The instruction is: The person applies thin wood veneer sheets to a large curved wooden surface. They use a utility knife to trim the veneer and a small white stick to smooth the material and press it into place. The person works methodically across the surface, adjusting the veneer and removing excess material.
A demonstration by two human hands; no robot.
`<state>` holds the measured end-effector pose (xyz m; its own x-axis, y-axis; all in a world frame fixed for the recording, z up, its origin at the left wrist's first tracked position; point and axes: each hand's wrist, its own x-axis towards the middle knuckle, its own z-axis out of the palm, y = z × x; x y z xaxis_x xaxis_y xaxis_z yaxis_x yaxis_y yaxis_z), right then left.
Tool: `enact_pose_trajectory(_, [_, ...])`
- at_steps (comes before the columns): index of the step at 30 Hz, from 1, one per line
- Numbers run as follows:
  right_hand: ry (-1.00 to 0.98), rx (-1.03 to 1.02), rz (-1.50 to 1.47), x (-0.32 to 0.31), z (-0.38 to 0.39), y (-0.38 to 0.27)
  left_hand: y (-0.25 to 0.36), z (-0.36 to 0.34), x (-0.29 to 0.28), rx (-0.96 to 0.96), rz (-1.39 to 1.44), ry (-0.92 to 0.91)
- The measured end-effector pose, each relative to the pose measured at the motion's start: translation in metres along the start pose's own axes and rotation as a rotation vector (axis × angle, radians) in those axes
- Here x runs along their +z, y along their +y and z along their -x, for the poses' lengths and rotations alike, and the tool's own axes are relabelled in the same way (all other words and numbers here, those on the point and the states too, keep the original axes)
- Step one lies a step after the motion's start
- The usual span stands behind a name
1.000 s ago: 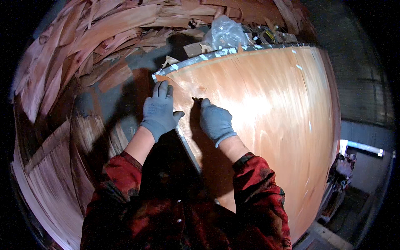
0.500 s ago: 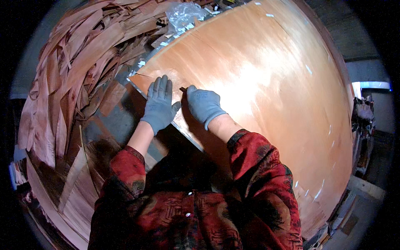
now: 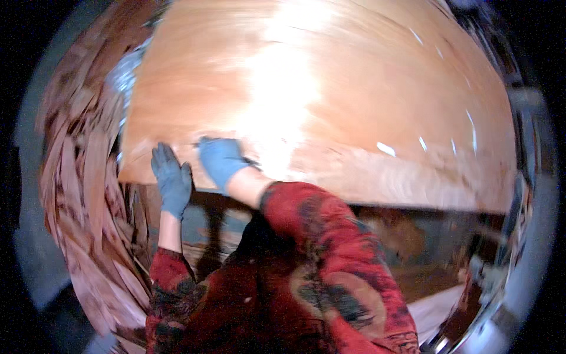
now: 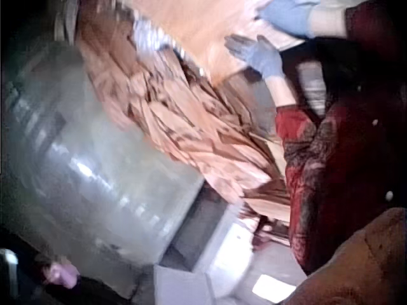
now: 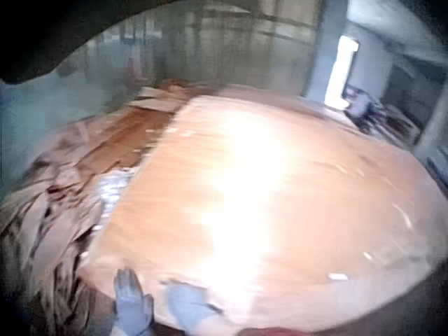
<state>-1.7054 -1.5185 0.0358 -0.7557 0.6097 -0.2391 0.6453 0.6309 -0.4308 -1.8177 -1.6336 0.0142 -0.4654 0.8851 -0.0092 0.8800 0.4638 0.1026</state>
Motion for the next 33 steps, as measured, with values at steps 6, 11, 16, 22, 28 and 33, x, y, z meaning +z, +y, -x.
enact_pose_trajectory(6, [-0.05,-0.112,0.086,-0.001,-0.009,-0.005,-0.003,0.001,0.022,0.012,-0.068,0.039])
enact_pose_trajectory(11, [0.002,-0.133,0.062,-0.002,-0.002,0.009,-0.003,0.002,0.024,0.091,-0.127,0.048])
enact_pose_trajectory(16, [0.016,-0.167,0.072,-0.009,0.025,0.046,-0.011,0.004,0.023,0.071,-0.122,0.006])
enact_pose_trajectory(22, [-0.098,-0.038,0.068,-0.044,0.083,0.107,-0.019,0.005,0.029,0.086,-0.169,0.027])
enact_pose_trajectory(28, [-0.131,0.06,0.187,-0.061,0.129,0.148,-0.014,0.002,0.022,0.065,-0.213,0.017])
enact_pose_trajectory(33, [-0.151,0.06,0.19,-0.064,0.129,0.151,0.063,0.002,0.017,0.155,-0.053,0.134])
